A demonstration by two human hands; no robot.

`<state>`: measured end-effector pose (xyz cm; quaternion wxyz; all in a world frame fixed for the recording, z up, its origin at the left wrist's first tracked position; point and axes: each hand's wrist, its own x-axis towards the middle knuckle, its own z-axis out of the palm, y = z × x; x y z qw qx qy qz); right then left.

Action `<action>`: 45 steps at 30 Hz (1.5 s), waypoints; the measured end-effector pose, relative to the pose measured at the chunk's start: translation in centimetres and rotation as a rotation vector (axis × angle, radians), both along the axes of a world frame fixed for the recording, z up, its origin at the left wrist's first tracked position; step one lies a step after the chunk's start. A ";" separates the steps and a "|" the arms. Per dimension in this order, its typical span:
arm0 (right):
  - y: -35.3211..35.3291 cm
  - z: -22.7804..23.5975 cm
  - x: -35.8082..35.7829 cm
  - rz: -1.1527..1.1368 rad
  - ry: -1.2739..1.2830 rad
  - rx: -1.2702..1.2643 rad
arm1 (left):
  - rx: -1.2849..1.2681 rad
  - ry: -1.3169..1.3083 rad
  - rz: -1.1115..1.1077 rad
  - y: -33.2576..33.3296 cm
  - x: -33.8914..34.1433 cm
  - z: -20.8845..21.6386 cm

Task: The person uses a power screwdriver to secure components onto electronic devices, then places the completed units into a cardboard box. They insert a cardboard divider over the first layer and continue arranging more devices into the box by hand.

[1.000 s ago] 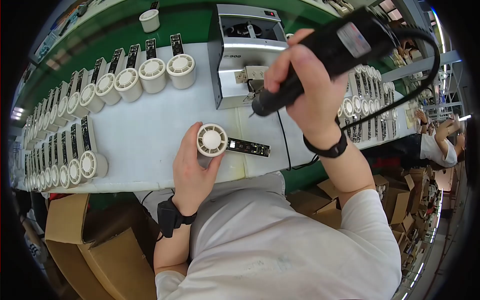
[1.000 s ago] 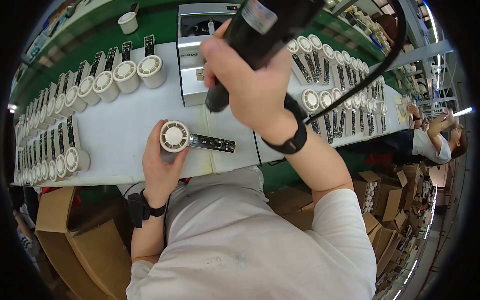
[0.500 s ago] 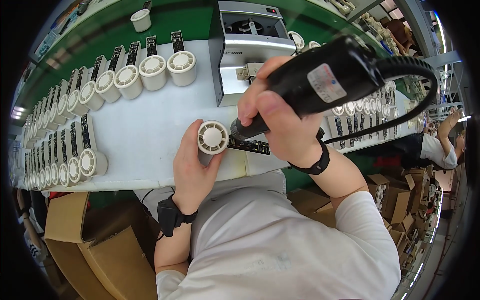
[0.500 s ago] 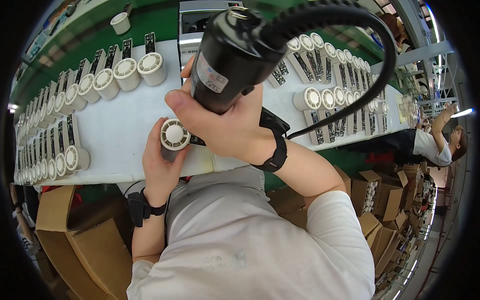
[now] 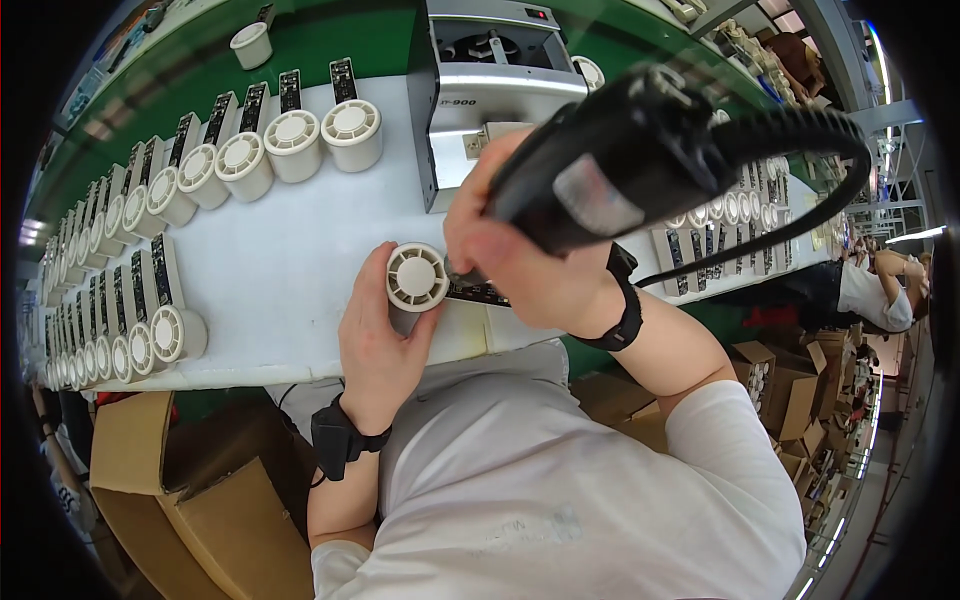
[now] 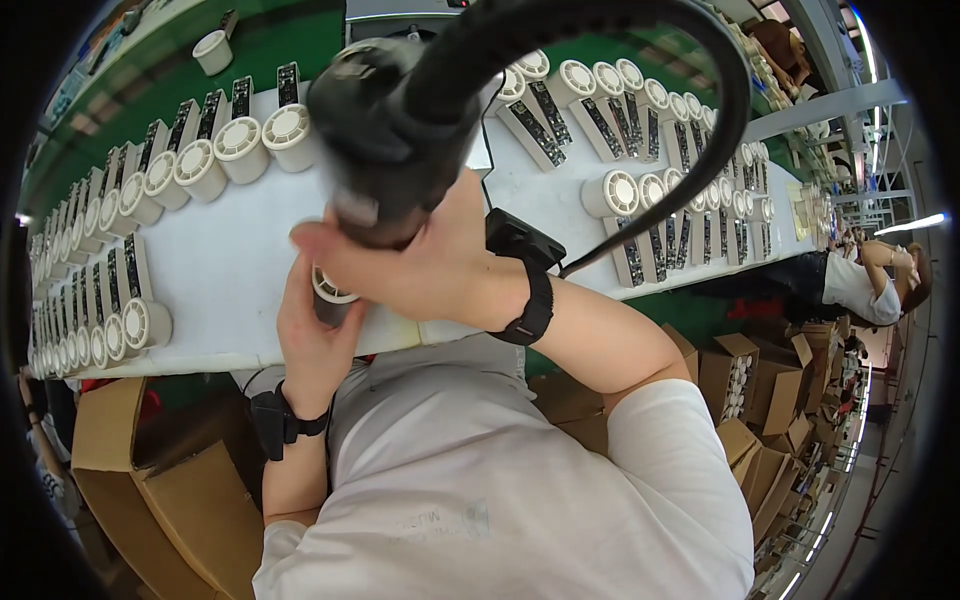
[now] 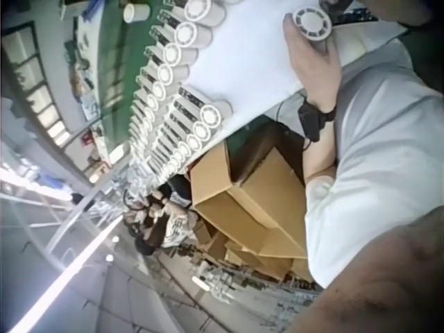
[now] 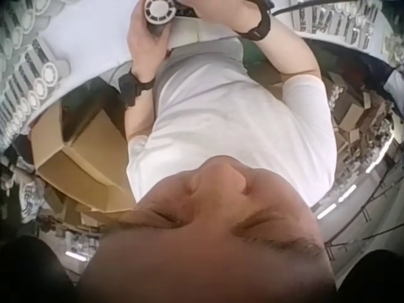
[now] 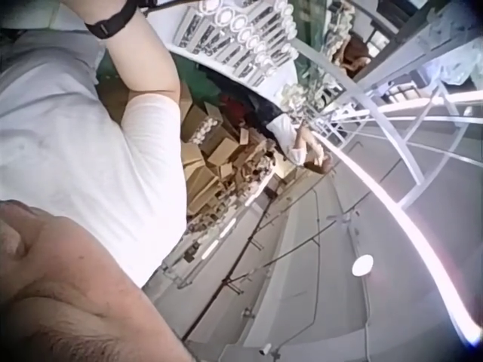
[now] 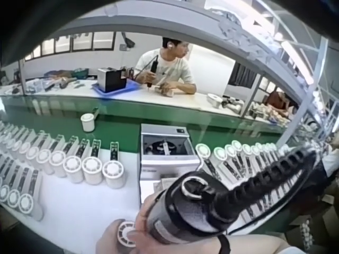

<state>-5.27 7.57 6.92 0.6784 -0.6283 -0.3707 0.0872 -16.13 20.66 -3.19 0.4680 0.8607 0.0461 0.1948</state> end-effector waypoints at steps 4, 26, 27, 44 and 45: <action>0.1 0.9 0.4 0.028 -0.234 -0.154 | -0.020 0.048 -0.007 0.0 -0.2 0.0; -0.9 3.3 5.8 -0.214 -0.096 0.188 | 0.061 -0.086 0.015 -0.1 0.1 0.1; -1.0 3.5 5.3 -0.235 -0.074 0.147 | 0.061 -0.089 0.018 -0.1 0.2 0.2; -2.1 3.7 2.7 -0.281 -0.081 0.198 | 0.050 -0.123 -0.008 0.2 0.2 0.1; -2.1 3.8 2.7 -0.280 -0.082 0.198 | 0.045 -0.118 -0.011 0.1 0.2 0.2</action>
